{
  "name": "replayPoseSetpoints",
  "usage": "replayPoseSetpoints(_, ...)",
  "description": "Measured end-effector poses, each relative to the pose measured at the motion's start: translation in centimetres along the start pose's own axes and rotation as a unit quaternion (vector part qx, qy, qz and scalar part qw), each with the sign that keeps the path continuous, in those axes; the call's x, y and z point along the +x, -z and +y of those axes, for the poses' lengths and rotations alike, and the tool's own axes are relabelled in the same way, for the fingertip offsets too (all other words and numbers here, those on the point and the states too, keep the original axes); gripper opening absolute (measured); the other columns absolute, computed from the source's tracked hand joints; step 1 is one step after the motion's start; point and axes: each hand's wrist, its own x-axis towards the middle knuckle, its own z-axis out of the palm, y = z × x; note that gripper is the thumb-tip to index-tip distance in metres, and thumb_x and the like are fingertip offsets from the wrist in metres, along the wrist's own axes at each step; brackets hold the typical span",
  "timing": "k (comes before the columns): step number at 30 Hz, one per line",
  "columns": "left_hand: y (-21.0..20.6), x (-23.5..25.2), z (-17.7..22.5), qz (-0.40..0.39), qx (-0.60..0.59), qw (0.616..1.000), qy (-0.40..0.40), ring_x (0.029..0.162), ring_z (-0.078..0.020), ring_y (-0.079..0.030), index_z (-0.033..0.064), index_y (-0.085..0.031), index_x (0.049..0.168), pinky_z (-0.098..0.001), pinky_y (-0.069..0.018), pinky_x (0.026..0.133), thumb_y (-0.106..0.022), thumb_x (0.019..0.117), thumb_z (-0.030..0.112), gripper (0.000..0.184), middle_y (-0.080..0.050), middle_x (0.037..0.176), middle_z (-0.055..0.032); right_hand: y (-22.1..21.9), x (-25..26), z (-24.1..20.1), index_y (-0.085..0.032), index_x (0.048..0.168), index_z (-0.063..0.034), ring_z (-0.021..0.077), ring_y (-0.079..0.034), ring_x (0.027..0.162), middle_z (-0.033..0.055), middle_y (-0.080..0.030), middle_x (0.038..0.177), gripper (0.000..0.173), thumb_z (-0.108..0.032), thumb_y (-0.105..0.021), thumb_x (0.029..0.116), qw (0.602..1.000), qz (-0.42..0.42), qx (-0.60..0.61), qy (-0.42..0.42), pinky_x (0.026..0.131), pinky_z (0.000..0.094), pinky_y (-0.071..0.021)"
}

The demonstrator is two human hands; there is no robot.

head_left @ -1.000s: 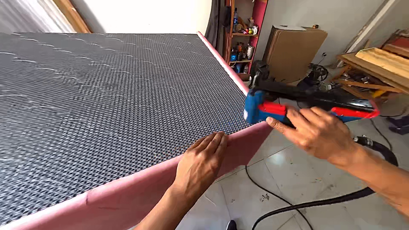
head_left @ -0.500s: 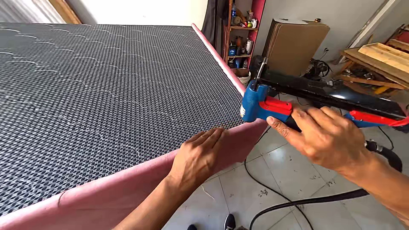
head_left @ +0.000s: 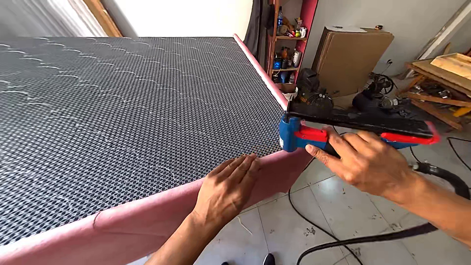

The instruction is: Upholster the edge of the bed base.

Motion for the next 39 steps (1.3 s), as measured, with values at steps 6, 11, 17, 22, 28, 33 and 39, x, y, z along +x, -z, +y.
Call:
replayPoseSetpoints(6,0.0,-0.8,-0.1,0.046,-0.005,0.999,0.016,0.098,-0.0223,-0.076,0.0043,-0.077,0.107,-0.0348,-0.0622,0.082,-0.062,0.1009,0.028,0.028,-0.078,0.105,-0.0113,-0.9,1.8,-3.1,-0.064,0.14,-0.0172,0.0345,-0.064,0.077,0.0253,-0.067,0.11,0.042,-0.011,-0.047,0.1021,0.999,0.031,0.033,0.022,0.061,0.0432,-0.0502)
replayPoseSetpoints(11,0.0,-0.8,-0.3,0.07,-0.004,0.997,0.038,0.091,-0.0209,-0.076,0.0052,-0.078,0.1,-0.0322,-0.0615,0.076,-0.066,0.0979,0.031,0.029,-0.078,0.1,-0.0103,-0.5,3.1,-2.8,-0.068,0.135,-0.017,0.0317,-0.059,0.07,0.024,-0.068,0.106,0.039,-0.012,-0.047,0.1025,0.998,0.066,0.014,0.011,0.059,0.0419,-0.0443)
replayPoseSetpoints(17,0.2,-0.9,-0.6,0.068,-0.015,0.997,0.042,0.093,-0.021,-0.075,0.0064,-0.079,0.1,-0.0319,-0.0613,0.077,-0.066,0.098,0.029,0.026,-0.078,0.101,-0.0095,-1.3,1.1,-2.0,-0.065,0.139,-0.0186,0.0329,-0.063,0.074,0.0247,-0.067,0.112,0.04,-0.012,-0.049,0.1023,0.998,0.048,0.036,-0.01,0.061,0.0433,-0.0495)
replayPoseSetpoints(22,0.0,-0.1,-0.4,-0.011,-0.043,0.999,0.023,0.1,-0.0211,-0.075,0.0061,-0.077,0.111,-0.034,-0.062,0.082,-0.058,0.1022,0.027,0.03,-0.077,0.11,-0.0086,-1.8,0.5,-3.4,-0.064,0.14,-0.0181,0.0332,-0.063,0.076,0.0232,-0.067,0.105,0.041,-0.012,-0.049,0.1021,0.998,0.041,0.042,-0.004,0.063,0.0439,-0.0506)
replayPoseSetpoints(28,0.0,1.1,-0.5,-0.081,-0.053,0.995,-0.008,0.116,-0.0218,-0.071,0.0075,-0.074,0.123,-0.0367,-0.0591,0.096,-0.048,0.1028,0.014,0.033,-0.074,0.124,-0.0071,0.4,-0.6,0.5,-0.065,0.138,-0.0169,0.0333,-0.059,0.067,0.0246,-0.068,0.107,0.04,-0.011,-0.048,0.1031,0.998,0.028,-0.021,-0.047,0.056,0.0437,-0.0445)
replayPoseSetpoints(33,-1.9,3.7,0.9,-0.103,-0.064,0.992,-0.03,0.119,-0.0228,-0.069,0.0059,-0.072,0.125,-0.0392,-0.0575,0.098,-0.046,0.1008,0.01,0.036,-0.073,0.126,-0.009,-0.6,-3.7,1.5,-0.062,0.142,-0.0181,0.0352,-0.06,0.068,0.0265,-0.066,0.108,0.043,-0.013,-0.051,0.1009,0.998,-0.017,-0.026,-0.063,0.055,0.0454,-0.0464)
replayPoseSetpoints(39,-2.6,5.1,1.6,-0.165,-0.049,0.984,-0.035,0.133,-0.0219,-0.059,0.016,-0.063,0.141,-0.0474,-0.0541,0.101,-0.044,0.1017,0.011,0.044,-0.061,0.147,0.0001,-0.7,-4.9,3.0,-0.061,0.143,-0.0208,0.0351,-0.061,0.068,0.0259,-0.066,0.113,0.044,-0.013,-0.053,0.1005,0.993,-0.03,-0.072,-0.089,0.057,0.0459,-0.0475)
